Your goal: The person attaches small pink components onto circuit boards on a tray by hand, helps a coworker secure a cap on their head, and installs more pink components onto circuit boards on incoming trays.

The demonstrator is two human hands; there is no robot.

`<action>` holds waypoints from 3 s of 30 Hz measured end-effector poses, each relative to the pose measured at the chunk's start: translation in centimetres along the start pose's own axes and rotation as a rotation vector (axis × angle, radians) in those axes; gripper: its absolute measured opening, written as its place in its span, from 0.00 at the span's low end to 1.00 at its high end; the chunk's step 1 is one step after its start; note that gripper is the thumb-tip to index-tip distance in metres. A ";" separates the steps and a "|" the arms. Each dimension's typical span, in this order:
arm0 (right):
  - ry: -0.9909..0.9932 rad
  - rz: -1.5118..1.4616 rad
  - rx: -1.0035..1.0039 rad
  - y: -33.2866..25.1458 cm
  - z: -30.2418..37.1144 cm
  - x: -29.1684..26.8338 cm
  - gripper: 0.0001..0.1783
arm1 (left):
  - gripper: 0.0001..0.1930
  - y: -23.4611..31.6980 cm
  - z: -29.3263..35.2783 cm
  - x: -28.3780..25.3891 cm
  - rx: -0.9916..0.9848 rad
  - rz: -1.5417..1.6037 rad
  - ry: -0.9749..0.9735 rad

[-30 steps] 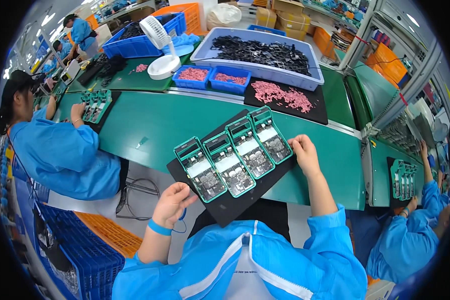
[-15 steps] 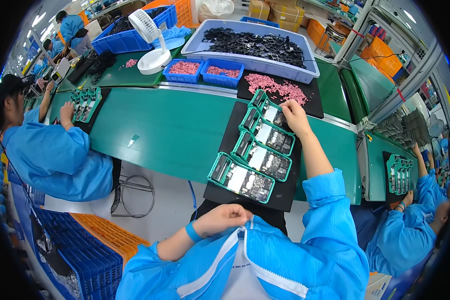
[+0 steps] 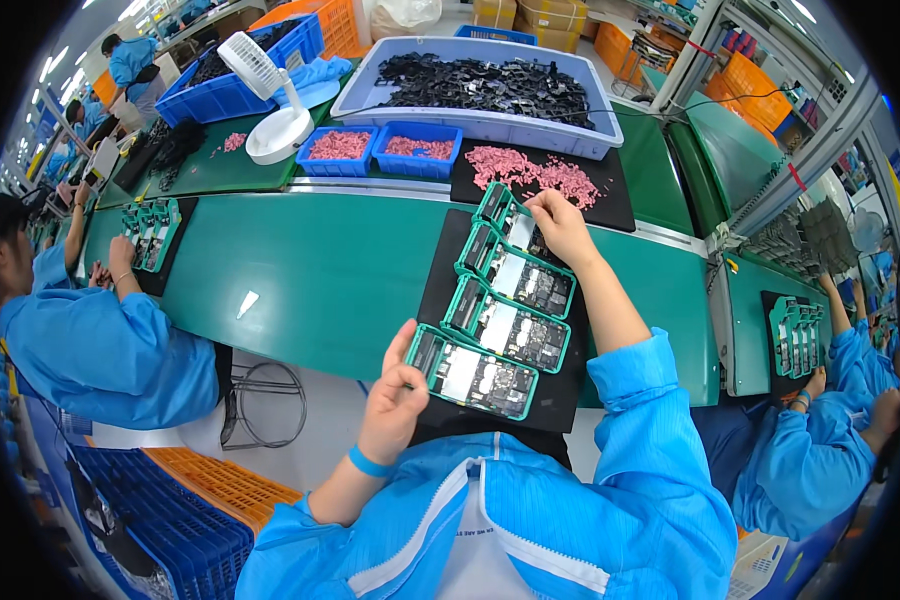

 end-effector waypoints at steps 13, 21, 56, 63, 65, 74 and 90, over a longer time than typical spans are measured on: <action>-0.042 0.067 0.047 1.9 3.4 -4.3 0.06 | 0.03 2.0 -0.8 0.3 -0.130 -0.328 -0.077; -0.031 0.440 -0.096 0.0 3.1 -3.7 0.02 | 0.05 10.3 -4.6 -1.0 0.129 -0.848 -0.022; 0.225 0.372 -0.184 1.7 6.9 -1.4 0.14 | 0.03 -4.4 -24.7 4.7 0.203 -1.430 -0.948; 0.258 0.335 -0.200 1.7 6.9 -1.2 0.14 | 0.03 -5.5 -24.0 5.2 0.372 -1.700 -0.918; 0.251 0.348 -0.192 1.8 6.9 -1.2 0.14 | 0.03 -5.8 -23.9 5.3 0.371 -1.714 -0.931; 0.259 0.340 -0.203 1.7 6.9 -1.2 0.14 | 0.02 -5.4 -23.6 5.6 0.420 -1.763 -0.938; 0.277 0.318 -0.192 1.9 6.8 -1.3 0.15 | 0.05 -4.8 -23.3 4.9 0.370 -1.702 -0.982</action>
Point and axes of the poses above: each hand's wrist, its own z-axis away from the middle knuckle, its own x-axis out of the palm, y = z × x, the point moved 1 cm from there along -z, towards the middle knuckle, and after that the axes turned 12 degrees about -y, right-handed, at the moved point
